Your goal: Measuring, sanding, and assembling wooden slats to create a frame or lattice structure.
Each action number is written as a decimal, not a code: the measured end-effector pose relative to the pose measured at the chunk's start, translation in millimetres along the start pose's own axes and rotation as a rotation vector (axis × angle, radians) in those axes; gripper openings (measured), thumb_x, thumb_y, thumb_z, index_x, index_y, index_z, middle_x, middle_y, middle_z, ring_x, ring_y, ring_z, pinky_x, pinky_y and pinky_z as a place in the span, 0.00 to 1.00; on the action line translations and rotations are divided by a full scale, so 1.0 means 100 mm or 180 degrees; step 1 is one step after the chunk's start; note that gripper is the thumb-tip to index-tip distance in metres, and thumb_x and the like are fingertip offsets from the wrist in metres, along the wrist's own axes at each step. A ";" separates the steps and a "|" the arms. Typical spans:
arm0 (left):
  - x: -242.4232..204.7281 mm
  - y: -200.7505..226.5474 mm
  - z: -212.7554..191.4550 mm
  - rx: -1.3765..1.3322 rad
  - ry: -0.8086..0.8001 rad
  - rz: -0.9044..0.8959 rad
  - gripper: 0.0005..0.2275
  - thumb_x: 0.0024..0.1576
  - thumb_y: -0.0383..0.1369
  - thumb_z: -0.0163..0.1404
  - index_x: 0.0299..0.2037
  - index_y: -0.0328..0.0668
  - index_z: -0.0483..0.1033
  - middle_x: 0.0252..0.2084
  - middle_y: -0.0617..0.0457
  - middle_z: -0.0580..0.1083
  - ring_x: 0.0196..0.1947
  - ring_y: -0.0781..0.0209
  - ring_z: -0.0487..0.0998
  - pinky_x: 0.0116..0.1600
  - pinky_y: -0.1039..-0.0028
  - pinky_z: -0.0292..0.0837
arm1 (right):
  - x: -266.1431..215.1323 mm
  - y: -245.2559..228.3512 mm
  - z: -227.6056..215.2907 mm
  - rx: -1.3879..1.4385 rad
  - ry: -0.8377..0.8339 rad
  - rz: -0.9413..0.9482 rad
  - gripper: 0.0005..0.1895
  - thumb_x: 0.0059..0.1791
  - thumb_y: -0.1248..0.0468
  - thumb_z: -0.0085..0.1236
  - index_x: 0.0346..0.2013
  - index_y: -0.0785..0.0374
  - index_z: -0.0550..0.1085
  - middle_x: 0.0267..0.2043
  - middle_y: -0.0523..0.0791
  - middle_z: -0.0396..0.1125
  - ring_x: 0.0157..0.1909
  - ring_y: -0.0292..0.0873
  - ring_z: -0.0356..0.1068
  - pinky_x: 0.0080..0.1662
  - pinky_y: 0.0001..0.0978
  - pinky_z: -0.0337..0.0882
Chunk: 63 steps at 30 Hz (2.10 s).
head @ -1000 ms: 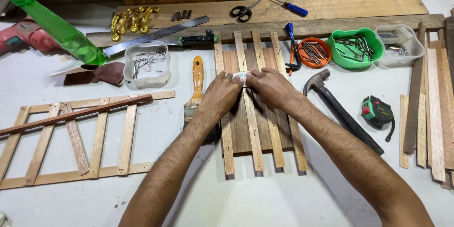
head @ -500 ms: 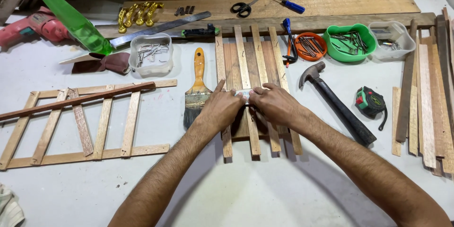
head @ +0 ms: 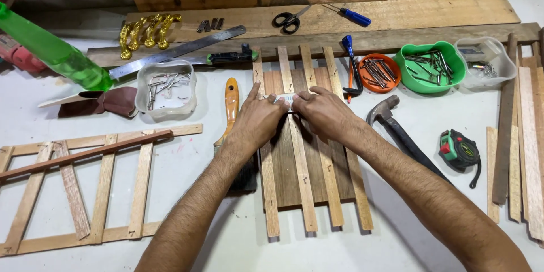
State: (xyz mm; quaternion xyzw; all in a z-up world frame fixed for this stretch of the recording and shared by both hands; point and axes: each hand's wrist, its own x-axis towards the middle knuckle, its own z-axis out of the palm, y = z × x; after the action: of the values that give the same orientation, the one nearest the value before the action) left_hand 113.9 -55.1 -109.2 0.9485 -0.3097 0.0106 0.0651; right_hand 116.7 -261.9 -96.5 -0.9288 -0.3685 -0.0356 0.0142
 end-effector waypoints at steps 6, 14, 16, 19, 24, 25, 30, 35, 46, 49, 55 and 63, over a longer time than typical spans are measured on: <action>0.09 -0.06 -0.05 -0.0025 -0.0193 -0.0096 0.18 0.61 0.19 0.41 0.58 0.44 0.75 0.48 0.41 0.78 0.44 0.50 0.83 0.78 0.47 0.41 | 0.07 0.09 -0.06 0.0247 -0.0027 0.0001 0.23 0.43 0.72 0.60 0.54 0.68 0.72 0.50 0.53 0.72 0.43 0.51 0.76 0.67 0.50 0.63; -0.17 0.16 0.08 -0.0049 -0.0139 -0.0117 0.21 0.57 0.16 0.41 0.58 0.45 0.75 0.50 0.42 0.77 0.44 0.51 0.83 0.77 0.44 0.41 | -0.17 -0.18 -0.05 -0.0027 -0.0229 0.0147 0.25 0.43 0.75 0.60 0.54 0.64 0.72 0.54 0.53 0.71 0.43 0.48 0.77 0.70 0.52 0.58; -0.30 0.27 0.07 -0.0094 -0.0130 -0.0072 0.22 0.55 0.15 0.41 0.56 0.48 0.76 0.51 0.43 0.77 0.44 0.52 0.82 0.76 0.43 0.40 | -0.29 -0.29 -0.06 -0.0082 -0.0395 0.0243 0.23 0.45 0.75 0.59 0.55 0.62 0.72 0.54 0.54 0.71 0.42 0.47 0.78 0.72 0.52 0.55; -0.54 0.49 -0.09 -0.0115 -0.0254 -0.0110 0.19 0.60 0.16 0.39 0.56 0.45 0.76 0.43 0.44 0.79 0.42 0.54 0.83 0.78 0.45 0.41 | -0.50 -0.51 -0.18 -0.0001 -0.0248 0.0155 0.24 0.43 0.73 0.60 0.54 0.64 0.72 0.53 0.54 0.72 0.47 0.50 0.76 0.71 0.52 0.56; -0.85 0.84 -0.38 0.0144 -0.1037 -0.0081 0.14 0.60 0.18 0.43 0.45 0.43 0.81 0.34 0.47 0.81 0.44 0.57 0.83 0.81 0.45 0.41 | -0.81 -0.70 -0.12 -0.0082 -0.0513 -0.0085 0.18 0.47 0.66 0.62 0.51 0.63 0.74 0.52 0.54 0.73 0.52 0.49 0.76 0.71 0.53 0.56; -0.88 0.86 -0.31 0.0143 -0.1037 -0.0080 0.14 0.60 0.18 0.43 0.45 0.43 0.81 0.34 0.47 0.81 0.44 0.57 0.83 0.81 0.45 0.41 | -0.84 -0.71 -0.11 -0.0083 -0.0515 -0.0085 0.18 0.47 0.66 0.62 0.51 0.63 0.74 0.52 0.54 0.73 0.52 0.49 0.76 0.71 0.53 0.56; -0.84 0.73 0.03 0.0075 -0.0285 0.0061 0.11 0.57 0.19 0.47 0.47 0.35 0.79 0.42 0.39 0.80 0.50 0.51 0.81 0.76 0.42 0.47 | -0.76 -0.67 -0.11 -0.0110 -0.0397 -0.0253 0.19 0.50 0.58 0.62 0.50 0.67 0.74 0.49 0.56 0.73 0.54 0.53 0.72 0.65 0.50 0.62; -0.56 0.47 0.05 -0.0066 -0.0001 0.0106 0.13 0.56 0.20 0.46 0.50 0.34 0.77 0.49 0.36 0.78 0.51 0.47 0.81 0.74 0.44 0.47 | -0.47 -0.39 -0.12 -0.0042 -0.0200 -0.0319 0.16 0.48 0.63 0.61 0.48 0.67 0.74 0.46 0.53 0.74 0.51 0.53 0.74 0.62 0.47 0.68; 0.10 -0.03 0.09 -0.0272 -0.0163 -0.0164 0.17 0.59 0.18 0.44 0.57 0.37 0.75 0.52 0.33 0.77 0.48 0.51 0.83 0.79 0.49 0.43 | 0.13 0.12 -0.09 0.0020 -0.0175 -0.0045 0.14 0.48 0.72 0.58 0.48 0.67 0.74 0.43 0.51 0.73 0.43 0.53 0.75 0.53 0.44 0.74; 0.07 -0.03 0.22 -0.0127 0.0270 -0.0051 0.16 0.56 0.19 0.47 0.54 0.35 0.77 0.52 0.30 0.76 0.48 0.46 0.82 0.75 0.50 0.48 | 0.10 0.07 -0.07 -0.0083 0.0074 -0.0182 0.13 0.47 0.72 0.60 0.47 0.70 0.74 0.41 0.52 0.73 0.43 0.53 0.74 0.52 0.45 0.74; -0.20 0.19 0.06 -0.0151 0.0192 -0.0082 0.15 0.58 0.18 0.46 0.53 0.36 0.77 0.41 0.37 0.80 0.42 0.53 0.83 0.78 0.49 0.48 | -0.08 -0.21 -0.15 -0.0210 -0.0321 0.0091 0.14 0.43 0.71 0.60 0.44 0.64 0.76 0.45 0.51 0.74 0.48 0.52 0.75 0.60 0.45 0.71; -0.67 0.55 0.14 -0.0147 -0.0110 0.0098 0.13 0.56 0.17 0.45 0.44 0.40 0.80 0.30 0.47 0.79 0.39 0.57 0.82 0.76 0.48 0.50 | -0.59 -0.64 -0.22 -0.0153 -0.0494 -0.0093 0.13 0.51 0.66 0.56 0.50 0.66 0.75 0.45 0.53 0.74 0.46 0.52 0.75 0.65 0.46 0.67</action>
State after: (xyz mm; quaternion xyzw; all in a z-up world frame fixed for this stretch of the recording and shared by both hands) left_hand 27.6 -61.4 -120.6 0.9419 -0.3255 -0.0119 0.0814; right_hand 29.3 -256.6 -79.4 -0.9234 -0.3810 0.0274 -0.0372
